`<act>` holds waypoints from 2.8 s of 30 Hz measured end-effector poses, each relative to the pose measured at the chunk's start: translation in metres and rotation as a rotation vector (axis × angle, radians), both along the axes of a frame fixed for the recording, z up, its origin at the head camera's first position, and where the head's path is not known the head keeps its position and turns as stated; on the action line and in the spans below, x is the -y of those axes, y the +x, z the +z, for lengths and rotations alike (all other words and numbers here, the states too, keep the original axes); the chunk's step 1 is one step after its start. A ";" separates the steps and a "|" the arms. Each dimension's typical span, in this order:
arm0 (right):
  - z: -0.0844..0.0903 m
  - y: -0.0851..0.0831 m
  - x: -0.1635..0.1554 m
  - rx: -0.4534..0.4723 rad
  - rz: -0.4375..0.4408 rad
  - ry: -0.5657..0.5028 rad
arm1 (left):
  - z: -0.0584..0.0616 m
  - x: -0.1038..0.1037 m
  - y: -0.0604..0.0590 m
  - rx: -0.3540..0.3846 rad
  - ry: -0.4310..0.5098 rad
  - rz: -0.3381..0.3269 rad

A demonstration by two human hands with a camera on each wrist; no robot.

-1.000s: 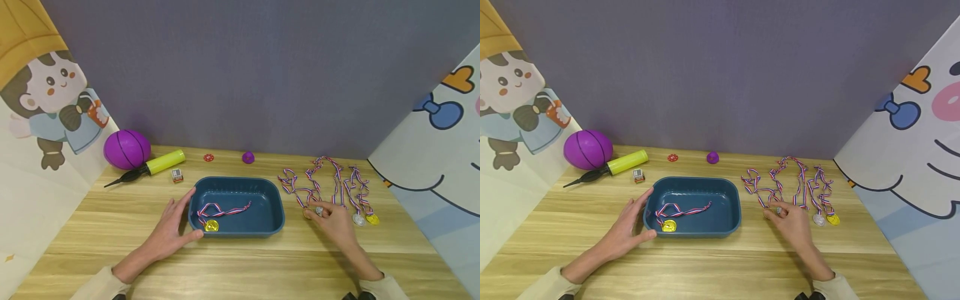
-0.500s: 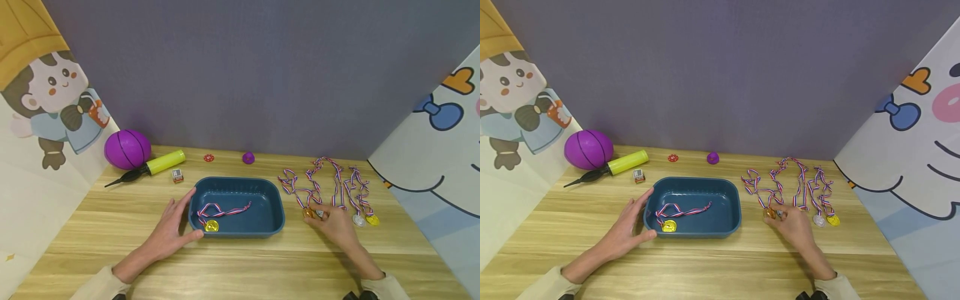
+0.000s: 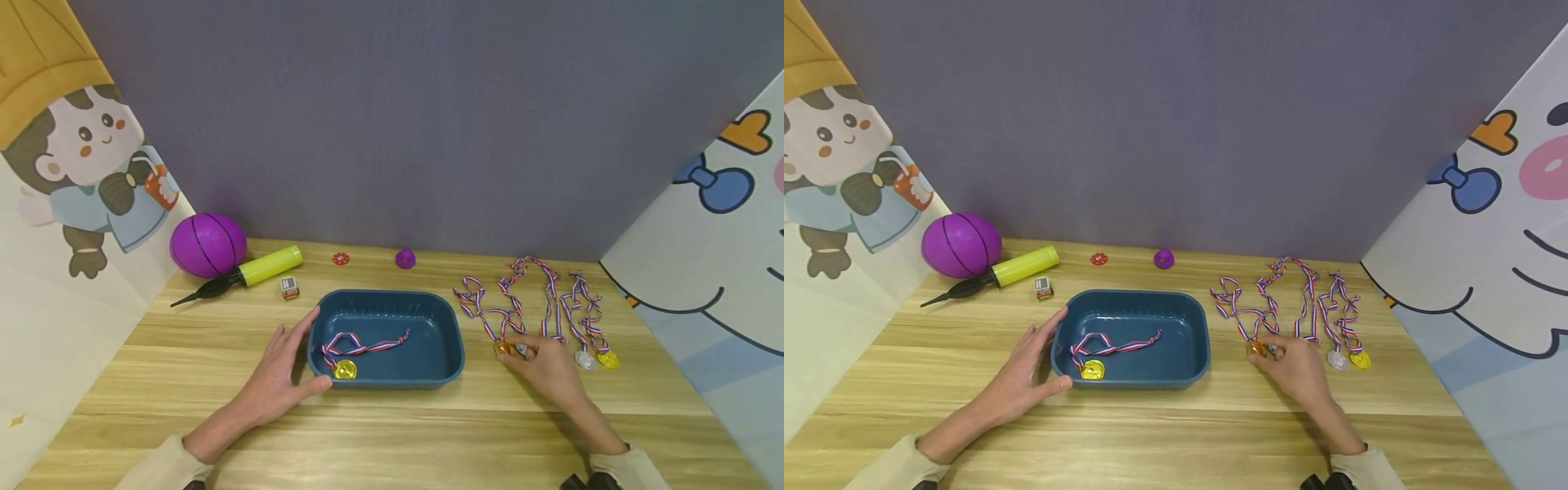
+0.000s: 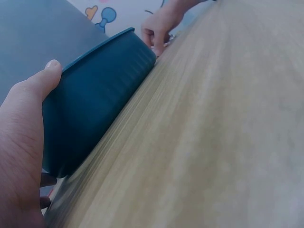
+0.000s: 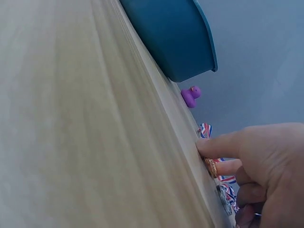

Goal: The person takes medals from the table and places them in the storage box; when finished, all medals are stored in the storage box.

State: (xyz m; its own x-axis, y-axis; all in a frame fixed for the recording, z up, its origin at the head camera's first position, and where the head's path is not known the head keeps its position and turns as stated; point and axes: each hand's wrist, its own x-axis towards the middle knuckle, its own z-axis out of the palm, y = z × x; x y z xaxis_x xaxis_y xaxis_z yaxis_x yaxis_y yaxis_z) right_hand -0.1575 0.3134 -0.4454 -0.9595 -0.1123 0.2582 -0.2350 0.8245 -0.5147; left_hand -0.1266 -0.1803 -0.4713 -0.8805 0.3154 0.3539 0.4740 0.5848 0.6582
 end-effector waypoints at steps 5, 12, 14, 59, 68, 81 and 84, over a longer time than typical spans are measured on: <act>0.000 -0.001 0.001 -0.033 0.001 0.005 | 0.000 0.000 0.000 -0.003 0.001 -0.001; 0.005 -0.004 0.003 -0.129 -0.009 -0.031 | 0.000 -0.001 0.000 -0.001 0.001 0.000; 0.009 -0.004 0.004 -0.174 -0.010 -0.043 | 0.001 -0.001 0.000 0.000 0.001 0.001; 0.104 -0.017 0.033 -0.558 0.028 -0.445 | 0.000 0.000 0.001 0.016 -0.001 0.012; 0.121 -0.014 0.033 -0.634 0.078 -0.497 | 0.000 0.000 0.000 0.015 0.000 0.010; 0.145 -0.015 0.041 -0.656 0.061 -0.557 | 0.000 0.000 0.000 0.007 -0.003 0.009; 0.150 -0.016 0.044 -0.666 0.051 -0.560 | 0.000 -0.001 0.000 0.005 -0.003 0.007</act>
State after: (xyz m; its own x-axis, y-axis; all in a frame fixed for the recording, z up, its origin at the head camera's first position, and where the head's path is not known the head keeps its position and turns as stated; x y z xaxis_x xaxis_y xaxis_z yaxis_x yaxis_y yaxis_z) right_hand -0.1736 0.2699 -0.2952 -0.5866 0.1598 0.7939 -0.6611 0.4717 -0.5835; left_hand -0.1269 -0.1796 -0.4710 -0.8845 0.3099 0.3488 0.4666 0.5902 0.6588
